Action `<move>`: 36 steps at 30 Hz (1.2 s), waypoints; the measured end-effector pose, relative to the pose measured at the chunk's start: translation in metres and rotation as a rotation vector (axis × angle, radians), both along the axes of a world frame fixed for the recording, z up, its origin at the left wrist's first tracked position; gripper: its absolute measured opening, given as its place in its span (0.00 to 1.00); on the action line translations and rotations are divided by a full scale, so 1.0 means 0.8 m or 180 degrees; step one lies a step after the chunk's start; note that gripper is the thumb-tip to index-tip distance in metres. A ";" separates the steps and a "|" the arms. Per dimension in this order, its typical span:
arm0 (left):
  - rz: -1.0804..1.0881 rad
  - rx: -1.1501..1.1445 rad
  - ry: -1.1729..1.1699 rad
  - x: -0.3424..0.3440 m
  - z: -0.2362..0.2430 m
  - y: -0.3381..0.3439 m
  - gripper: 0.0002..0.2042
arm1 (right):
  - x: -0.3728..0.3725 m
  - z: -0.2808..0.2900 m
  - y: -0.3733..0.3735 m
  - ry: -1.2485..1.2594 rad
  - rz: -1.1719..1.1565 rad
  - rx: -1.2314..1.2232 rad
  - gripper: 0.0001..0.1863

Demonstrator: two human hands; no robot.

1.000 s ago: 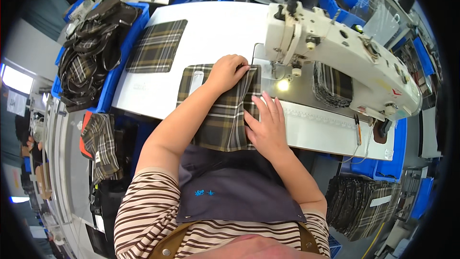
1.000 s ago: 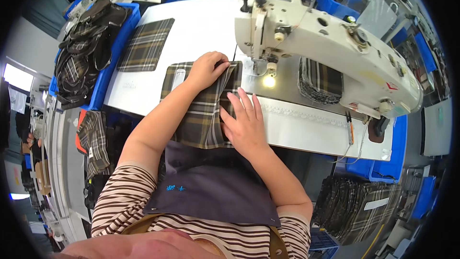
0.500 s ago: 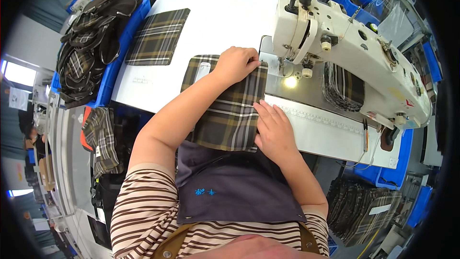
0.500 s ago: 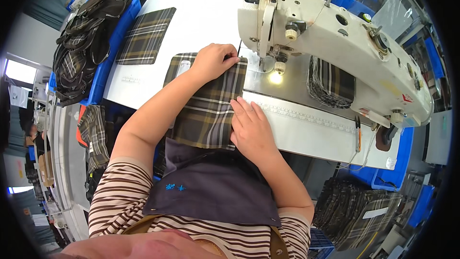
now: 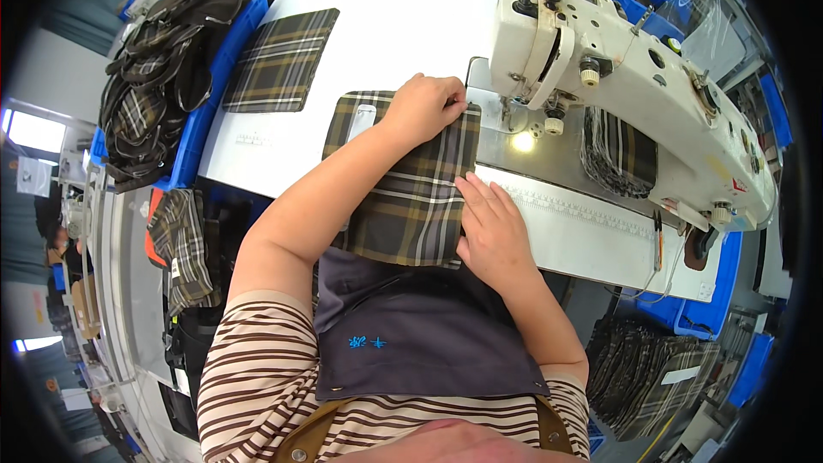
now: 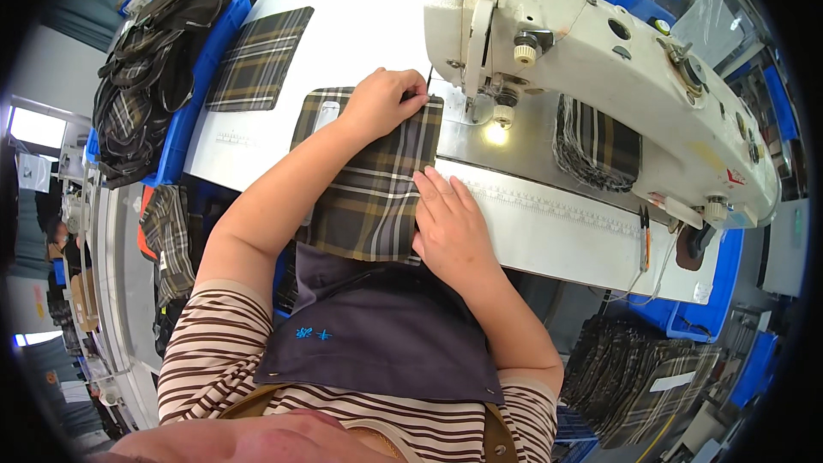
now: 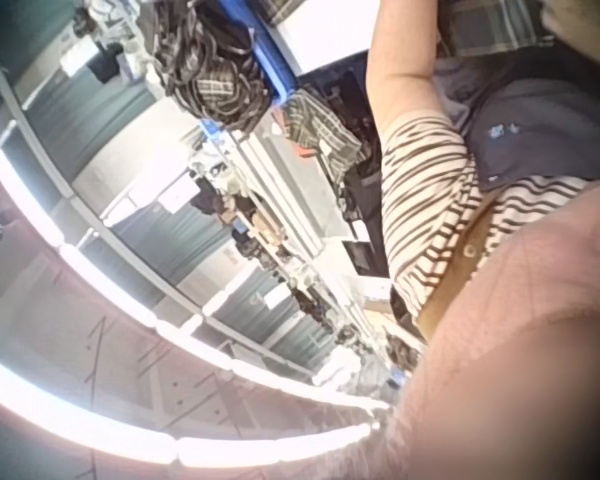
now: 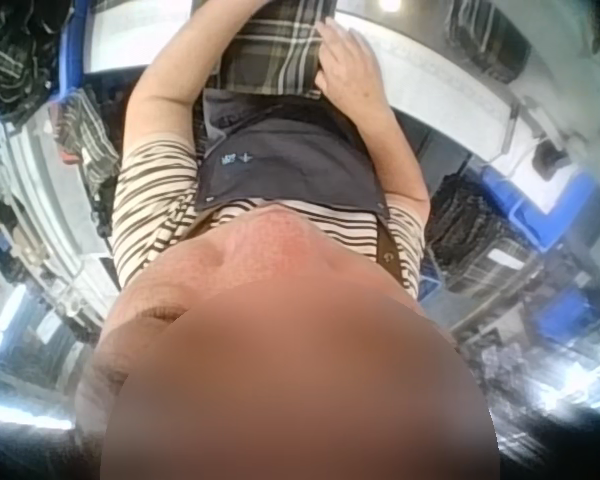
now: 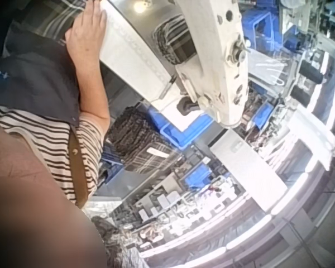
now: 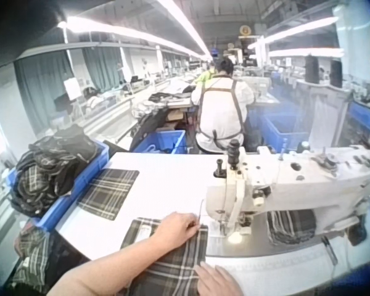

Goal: The recorder is using an industrial sewing machine to stitch together pieces of patterned leather, likely forming pockets or small panels for a bag.

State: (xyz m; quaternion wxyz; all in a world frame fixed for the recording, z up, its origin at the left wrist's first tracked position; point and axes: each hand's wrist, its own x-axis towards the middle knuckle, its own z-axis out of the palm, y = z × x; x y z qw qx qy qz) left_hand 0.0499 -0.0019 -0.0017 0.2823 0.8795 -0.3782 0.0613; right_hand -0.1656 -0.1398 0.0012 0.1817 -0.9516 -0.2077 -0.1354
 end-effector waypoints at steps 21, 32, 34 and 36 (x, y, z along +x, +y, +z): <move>-0.0819 -0.0104 -0.0775 -0.058 -0.011 -0.015 0.16 | -0.028 -0.008 -0.017 0.0038 -0.0338 -0.0044 0.20; -0.0797 -0.0168 -0.0748 -0.052 -0.013 -0.017 0.15 | -0.022 -0.006 -0.017 0.0162 -0.0360 0.0040 0.19; -0.0797 -0.0171 -0.0745 -0.050 -0.012 -0.019 0.15 | -0.021 -0.004 -0.017 0.0163 -0.0416 0.0028 0.19; -0.0795 -0.0083 -0.0742 -0.051 -0.011 -0.018 0.15 | -0.021 -0.005 -0.016 0.0159 -0.0412 0.0038 0.19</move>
